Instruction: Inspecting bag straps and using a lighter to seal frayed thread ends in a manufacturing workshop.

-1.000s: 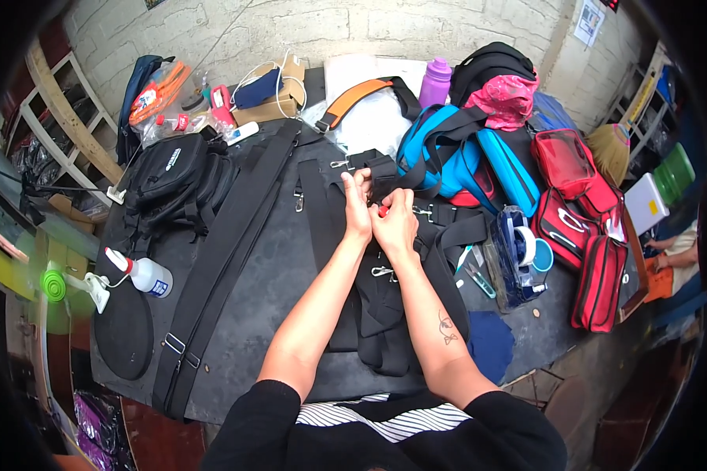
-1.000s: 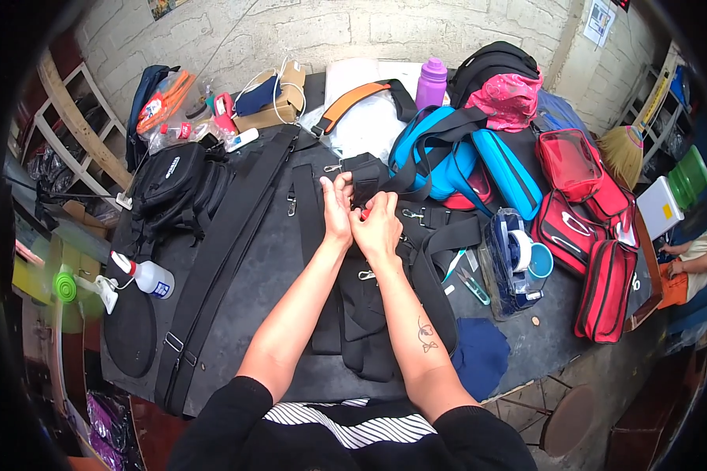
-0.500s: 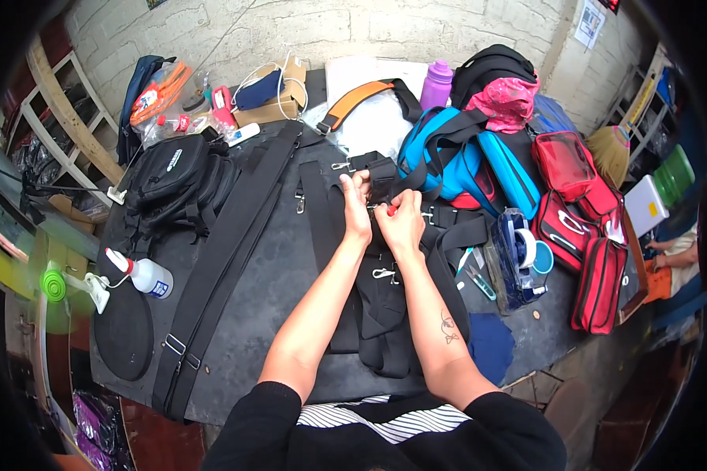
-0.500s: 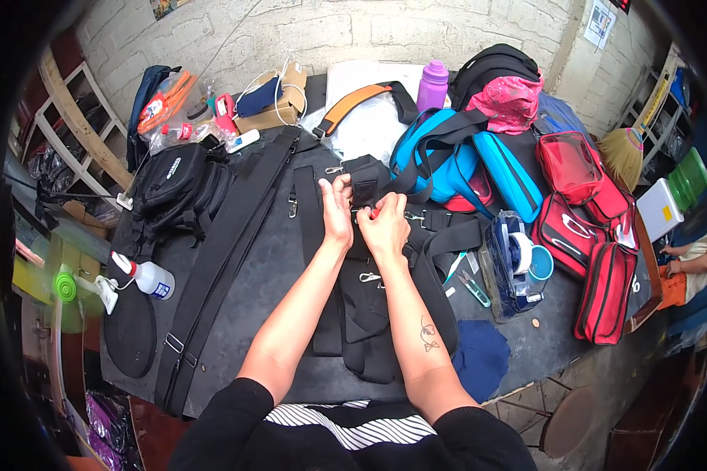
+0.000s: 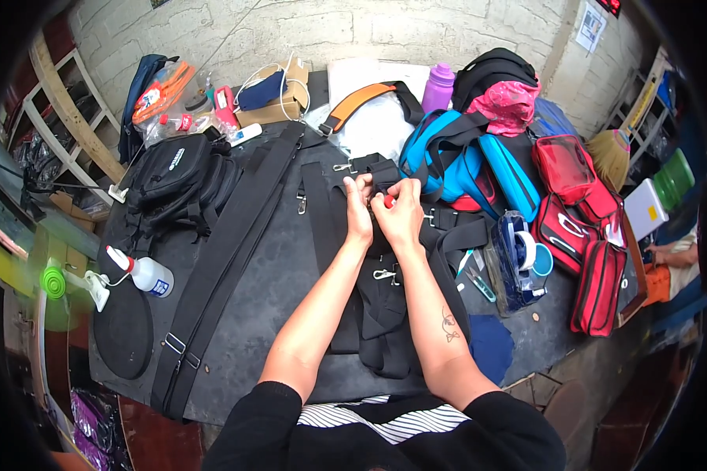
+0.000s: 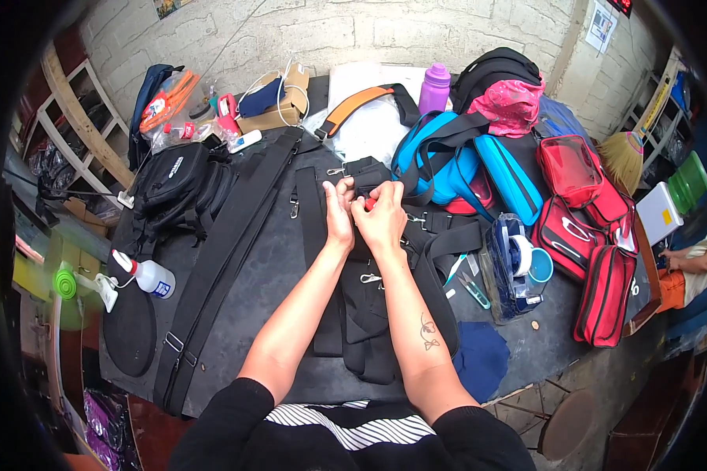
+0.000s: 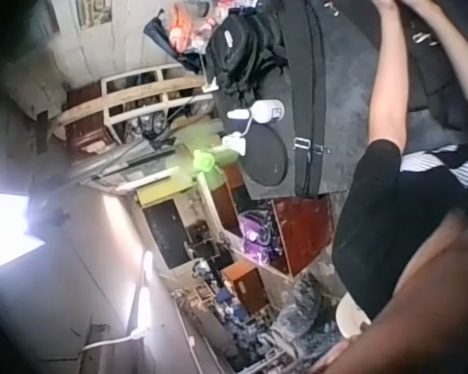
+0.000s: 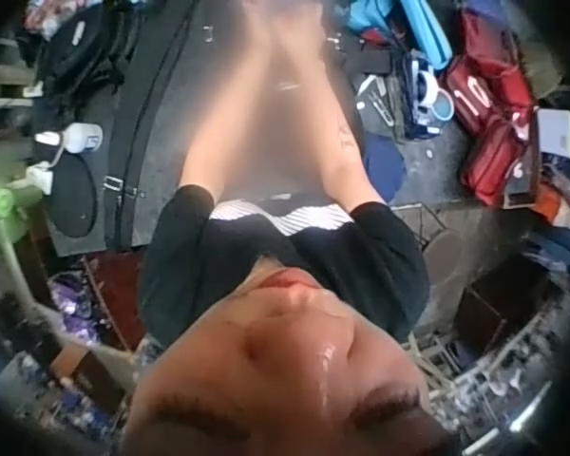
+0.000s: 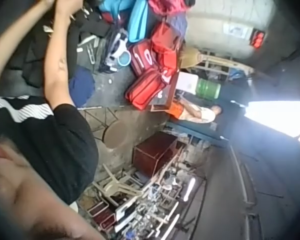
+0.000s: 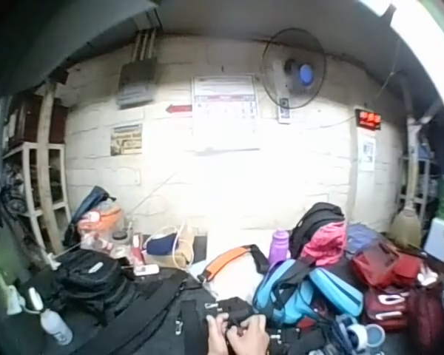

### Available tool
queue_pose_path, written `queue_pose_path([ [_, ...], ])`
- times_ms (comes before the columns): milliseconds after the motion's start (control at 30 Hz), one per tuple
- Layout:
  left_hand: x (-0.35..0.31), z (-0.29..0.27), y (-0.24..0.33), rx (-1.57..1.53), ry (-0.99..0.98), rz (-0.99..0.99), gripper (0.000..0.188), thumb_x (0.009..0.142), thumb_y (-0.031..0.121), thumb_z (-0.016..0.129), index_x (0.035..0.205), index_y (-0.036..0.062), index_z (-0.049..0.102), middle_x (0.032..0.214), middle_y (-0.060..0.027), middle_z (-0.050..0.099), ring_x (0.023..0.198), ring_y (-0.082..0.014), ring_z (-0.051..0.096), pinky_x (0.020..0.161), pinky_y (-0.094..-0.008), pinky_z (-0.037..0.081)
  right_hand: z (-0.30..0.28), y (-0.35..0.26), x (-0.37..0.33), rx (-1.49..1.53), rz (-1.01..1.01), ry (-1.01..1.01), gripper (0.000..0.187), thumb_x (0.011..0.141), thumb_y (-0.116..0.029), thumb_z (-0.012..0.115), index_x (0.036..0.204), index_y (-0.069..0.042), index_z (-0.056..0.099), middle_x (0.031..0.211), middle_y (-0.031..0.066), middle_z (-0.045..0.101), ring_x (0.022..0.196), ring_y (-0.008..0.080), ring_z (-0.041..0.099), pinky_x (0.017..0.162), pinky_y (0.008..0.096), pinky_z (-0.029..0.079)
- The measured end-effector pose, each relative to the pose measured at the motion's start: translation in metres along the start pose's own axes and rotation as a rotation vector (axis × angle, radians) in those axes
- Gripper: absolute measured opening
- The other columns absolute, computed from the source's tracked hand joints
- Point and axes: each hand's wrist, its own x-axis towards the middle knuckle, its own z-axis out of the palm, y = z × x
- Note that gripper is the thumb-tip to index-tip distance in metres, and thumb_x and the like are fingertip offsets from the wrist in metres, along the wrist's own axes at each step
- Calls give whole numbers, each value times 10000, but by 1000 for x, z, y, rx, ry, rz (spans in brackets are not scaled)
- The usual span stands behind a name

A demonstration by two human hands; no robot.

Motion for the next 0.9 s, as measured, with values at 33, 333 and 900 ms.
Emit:
queue_pose_path([
  [33, 0, 0, 0, 0, 0, 1, 701, 927, 617, 126, 1119, 44, 482, 1072, -106, 574, 987, -198, 526, 902, -293, 359, 0, -1, 0, 0, 0, 0, 282, 697, -185, 655, 834, -38, 456, 898, 106, 472, 680, 327, 564, 610, 435, 461],
  [333, 13, -8, 4, 476, 208, 11, 261, 948, 284, 471, 942, 49, 584, 679, 33, 482, 608, -53, 448, 570, -205, 383, -7, 19, 12, 879, 538, -303, 238, 861, -238, 593, 803, -62, 444, 616, 24, 493, 419, 97, 420, 373, 242, 308],
  [900, 15, -14, 42, -447, -338, -581, 554, 907, 432, 312, 1058, -53, 532, 1125, -264, 570, 1028, -344, 581, 907, -424, 466, -16, 3, -34, 23, -27, -141, 275, 707, -197, 660, 826, -54, 457, 836, 91, 494, 671, 325, 564, 590, 435, 447],
])
